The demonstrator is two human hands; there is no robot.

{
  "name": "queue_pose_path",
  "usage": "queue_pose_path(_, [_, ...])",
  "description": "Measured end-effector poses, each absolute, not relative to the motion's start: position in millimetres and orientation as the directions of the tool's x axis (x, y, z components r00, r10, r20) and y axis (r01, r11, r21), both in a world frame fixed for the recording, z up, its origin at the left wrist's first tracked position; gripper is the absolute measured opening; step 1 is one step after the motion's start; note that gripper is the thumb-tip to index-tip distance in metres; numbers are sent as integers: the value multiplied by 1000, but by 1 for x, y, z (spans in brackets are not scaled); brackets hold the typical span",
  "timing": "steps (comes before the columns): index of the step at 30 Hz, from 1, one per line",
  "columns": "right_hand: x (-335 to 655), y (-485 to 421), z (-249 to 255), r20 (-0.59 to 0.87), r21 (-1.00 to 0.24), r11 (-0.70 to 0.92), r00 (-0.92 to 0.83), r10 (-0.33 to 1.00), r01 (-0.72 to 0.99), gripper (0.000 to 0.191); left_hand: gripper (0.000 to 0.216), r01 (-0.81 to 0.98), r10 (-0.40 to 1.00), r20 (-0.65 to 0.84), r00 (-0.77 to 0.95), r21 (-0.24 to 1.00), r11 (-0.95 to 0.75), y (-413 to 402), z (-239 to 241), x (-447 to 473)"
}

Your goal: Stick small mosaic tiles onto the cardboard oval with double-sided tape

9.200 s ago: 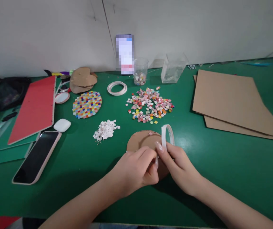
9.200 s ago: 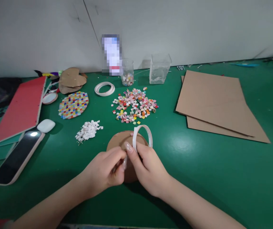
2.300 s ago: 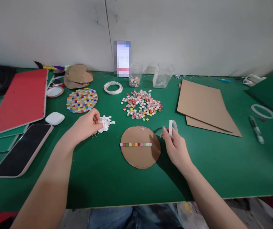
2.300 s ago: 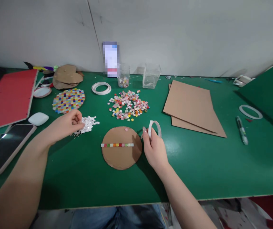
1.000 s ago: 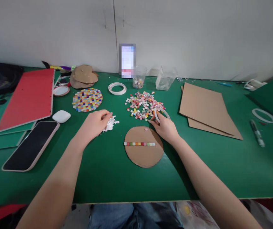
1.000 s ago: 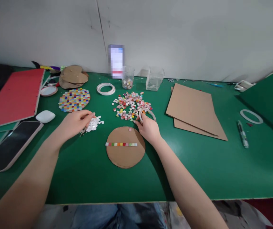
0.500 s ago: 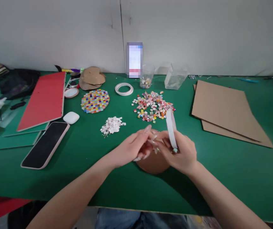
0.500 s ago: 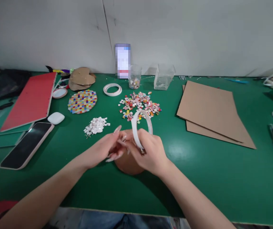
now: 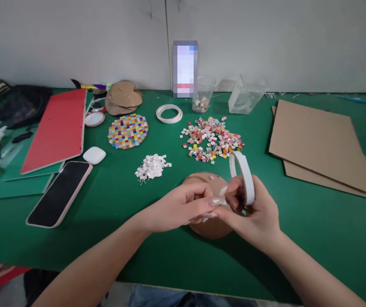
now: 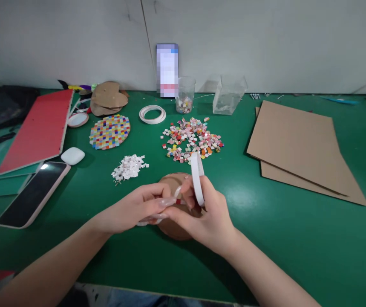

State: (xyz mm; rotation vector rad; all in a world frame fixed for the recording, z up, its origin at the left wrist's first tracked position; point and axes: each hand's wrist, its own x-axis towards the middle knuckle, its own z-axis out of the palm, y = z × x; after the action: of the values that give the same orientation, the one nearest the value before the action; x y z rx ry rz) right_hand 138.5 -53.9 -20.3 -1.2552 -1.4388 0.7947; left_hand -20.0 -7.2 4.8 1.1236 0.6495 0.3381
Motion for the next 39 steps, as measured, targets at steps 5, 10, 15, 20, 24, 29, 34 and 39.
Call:
queue_pose_path(5, [143, -49, -19, 214, -914, 195, 14, 977, 356, 39, 28, 45, 725, -225, 651, 965, 259, -7, 0, -25])
queue_pose_path(10, [141, -48, -14, -40, -997, -44, -55, 998, -69, 38, 31, 162, 844, -71, 532, 987, -19, -12, -3, -25])
queue_pose_path(15, [140, -49, -14, -131, -849, -294, -364, 922, -439, 45, 31, 276, 861, 117, 495, 918, -283, -18, -2, -22])
queue_pose_path(20, [133, -51, -16, -189, -743, -471, -527, 829, -476, 44, 25, 316, 787, 294, 542, 797, -515, -22, -5, -20])
queue_pose_path(24, [130, -54, -17, -240, -738, -505, -525, 817, -448, 43, 20, 252, 715, 413, 564, 739, -625, -21, -8, -20])
queue_pose_path(29, [133, -57, -18, -265, -750, -516, -527, 807, -414, 42, 27, 187, 750, 340, 567, 834, -519, -20, -5, -18])
queue_pose_path(34, [130, -59, -19, -267, -825, -431, -421, 867, -364, 47, 28, 191, 774, 305, 555, 859, -475, -21, -5, -14])
queue_pose_path(39, [118, -63, -18, -246, -908, -298, -199, 949, -295, 53, 28, 225, 789, 287, 544, 855, -467, -25, -11, -13])
